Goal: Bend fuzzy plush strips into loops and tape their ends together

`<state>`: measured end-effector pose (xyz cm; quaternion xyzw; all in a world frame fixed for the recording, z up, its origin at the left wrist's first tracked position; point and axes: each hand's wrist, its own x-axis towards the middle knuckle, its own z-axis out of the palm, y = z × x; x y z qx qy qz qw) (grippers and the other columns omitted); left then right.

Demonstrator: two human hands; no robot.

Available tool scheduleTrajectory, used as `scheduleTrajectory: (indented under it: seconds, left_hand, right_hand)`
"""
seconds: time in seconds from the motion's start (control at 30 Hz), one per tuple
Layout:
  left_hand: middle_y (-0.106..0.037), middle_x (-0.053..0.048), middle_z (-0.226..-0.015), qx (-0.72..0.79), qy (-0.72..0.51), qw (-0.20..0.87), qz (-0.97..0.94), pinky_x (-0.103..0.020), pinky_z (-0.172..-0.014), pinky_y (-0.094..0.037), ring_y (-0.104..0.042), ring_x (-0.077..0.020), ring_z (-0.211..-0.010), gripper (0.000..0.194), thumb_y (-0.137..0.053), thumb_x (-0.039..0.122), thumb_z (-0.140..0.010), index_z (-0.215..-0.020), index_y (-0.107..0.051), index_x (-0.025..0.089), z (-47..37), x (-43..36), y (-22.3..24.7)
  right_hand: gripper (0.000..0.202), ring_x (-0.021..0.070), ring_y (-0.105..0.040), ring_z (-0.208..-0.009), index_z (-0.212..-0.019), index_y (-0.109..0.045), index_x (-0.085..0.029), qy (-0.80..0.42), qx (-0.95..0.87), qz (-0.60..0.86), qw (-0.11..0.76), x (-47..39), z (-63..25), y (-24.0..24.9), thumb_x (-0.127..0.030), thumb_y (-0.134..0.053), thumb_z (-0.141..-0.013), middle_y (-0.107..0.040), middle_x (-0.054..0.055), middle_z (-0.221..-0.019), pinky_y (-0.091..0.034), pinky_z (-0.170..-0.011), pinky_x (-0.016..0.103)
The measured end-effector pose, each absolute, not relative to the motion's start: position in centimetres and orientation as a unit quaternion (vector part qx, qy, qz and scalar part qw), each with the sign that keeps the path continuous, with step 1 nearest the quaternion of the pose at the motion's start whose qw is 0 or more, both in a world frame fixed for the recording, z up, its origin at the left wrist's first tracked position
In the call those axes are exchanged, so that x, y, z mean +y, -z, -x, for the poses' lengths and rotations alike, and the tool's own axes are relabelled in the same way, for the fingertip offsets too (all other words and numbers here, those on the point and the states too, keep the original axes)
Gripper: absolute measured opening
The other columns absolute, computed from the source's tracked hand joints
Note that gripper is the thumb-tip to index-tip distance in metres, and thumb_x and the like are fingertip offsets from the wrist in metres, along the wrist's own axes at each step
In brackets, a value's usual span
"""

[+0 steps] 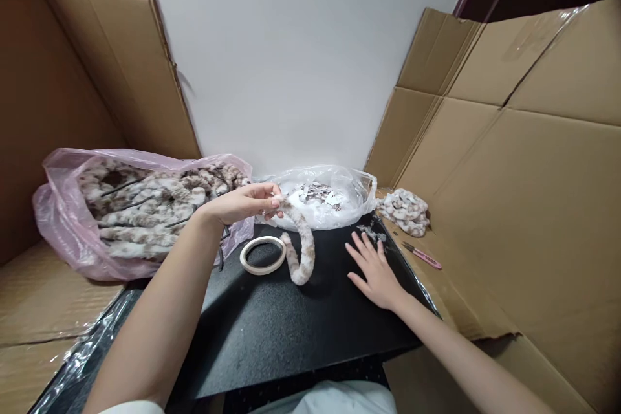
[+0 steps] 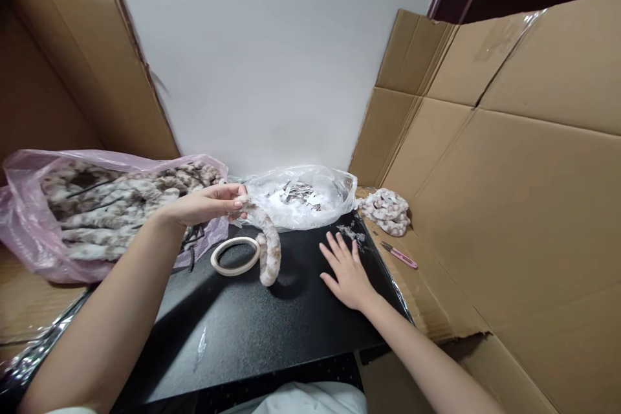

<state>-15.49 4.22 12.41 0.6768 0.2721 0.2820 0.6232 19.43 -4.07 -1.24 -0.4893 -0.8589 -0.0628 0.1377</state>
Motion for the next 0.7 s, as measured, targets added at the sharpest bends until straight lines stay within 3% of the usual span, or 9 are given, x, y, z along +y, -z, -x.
scheduleTrajectory:
  seconds: [0.07, 0.13, 0.2, 0.27, 0.33, 0.47, 0.6, 0.7]
  left_hand:
    - [-0.064, -0.001, -0.074, 0.264, -0.299, 0.616, -0.679, -0.019, -0.058, -0.044, -0.057, -0.0091, -0.064, 0.022, -0.071, 0.032, -0.076, -0.079, -0.057, 0.016, 15.5, 4.2, -12.4]
    - [-0.066, -0.003, -0.079, 0.275, -0.314, 0.599, -0.684, -0.020, -0.059, -0.045, -0.058, -0.0100, -0.065, 0.024, -0.072, 0.033, -0.075, -0.077, -0.056, 0.015, 15.5, 4.2, -12.4]
    - [-0.068, -0.005, -0.082, 0.298, -0.327, 0.576, -0.687, -0.021, -0.059, -0.045, -0.060, -0.0108, -0.065, 0.026, -0.073, 0.034, -0.074, -0.077, -0.056, 0.014, 15.3, 4.3, -12.3]
    - [-0.069, -0.005, -0.080, 0.318, -0.342, 0.557, -0.687, -0.022, -0.061, -0.044, -0.060, -0.0113, -0.065, 0.028, -0.072, 0.036, -0.074, -0.077, -0.056, 0.014, 15.0, 4.5, -12.0]
    - [-0.068, -0.004, -0.078, 0.336, -0.348, 0.543, -0.686, -0.022, -0.061, -0.043, -0.058, -0.0110, -0.065, 0.029, -0.071, 0.039, -0.074, -0.078, -0.057, 0.014, 14.7, 4.8, -11.5]
    - [-0.066, -0.003, -0.076, 0.378, -0.322, 0.551, -0.670, -0.022, -0.058, -0.040, -0.051, -0.0084, -0.059, 0.032, -0.072, 0.039, -0.072, -0.090, -0.065, 0.013, 14.1, 5.2, -10.7]
    - [-0.065, -0.003, -0.077, 0.380, -0.321, 0.585, -0.641, -0.021, -0.056, -0.035, -0.042, -0.0057, -0.056, 0.042, -0.073, 0.035, -0.072, -0.107, -0.068, 0.013, 13.8, 5.5, -10.2]
    - [-0.065, -0.003, -0.076, 0.373, -0.346, 0.593, -0.623, -0.022, -0.056, -0.032, -0.041, -0.0065, -0.057, 0.049, -0.072, 0.033, -0.073, -0.117, -0.065, 0.014, 13.8, 5.8, -9.7]
  right_hand:
    - [0.047, 0.0295, -0.024, -0.140, -0.136, -0.044, -0.021, 0.061, -0.877, 0.428, 0.211, -5.1, -17.2, 0.3, -0.022, -0.043, -0.090, -0.037, 0.012, -0.147, -0.022, -0.108, 0.061]
    - [0.033, 0.0244, -0.048, -0.121, -0.114, -0.060, -0.021, 0.056, -0.877, 0.346, 0.329, -6.1, -14.5, -0.9, -0.014, -0.045, -0.086, -0.061, 0.010, -0.120, -0.034, -0.105, 0.052]
    - [0.023, 0.0199, -0.058, -0.094, -0.099, -0.063, -0.020, 0.044, -0.879, 0.240, 0.409, -6.9, -11.5, -2.0, -0.012, -0.050, -0.081, -0.065, 0.006, -0.093, -0.045, -0.093, 0.042]
    - [0.018, 0.0177, -0.056, -0.081, -0.096, -0.062, -0.018, 0.013, -0.913, 0.155, 0.377, -7.2, -8.3, -2.7, -0.017, -0.053, -0.080, -0.064, 0.005, -0.088, -0.049, -0.081, 0.034]
    - [0.019, 0.0180, -0.055, -0.081, -0.099, -0.061, -0.018, -0.020, -0.939, 0.163, 0.302, -6.7, -5.3, -2.5, -0.019, -0.053, -0.081, -0.064, 0.005, -0.091, -0.049, -0.078, 0.033]
    - [0.035, 0.0253, -0.052, -0.106, -0.115, -0.054, -0.014, -0.059, -0.919, 0.321, 0.222, -4.1, -1.3, -0.5, -0.023, -0.057, -0.082, -0.060, 0.013, -0.111, -0.047, -0.088, 0.040]
    - [0.017, 0.0291, -0.045, -0.118, -0.099, -0.060, -0.014, -0.060, -0.913, 0.342, 0.214, -2.4, -1.0, 1.0, -0.022, -0.055, -0.085, -0.059, 0.014, -0.113, -0.040, -0.097, 0.044]
    - [0.012, 0.0254, -0.052, -0.106, -0.093, -0.060, -0.016, -0.107, -0.912, 0.311, 0.245, -2.6, -2.1, 0.4, -0.021, -0.050, -0.089, -0.064, 0.010, -0.099, -0.039, -0.096, 0.043]
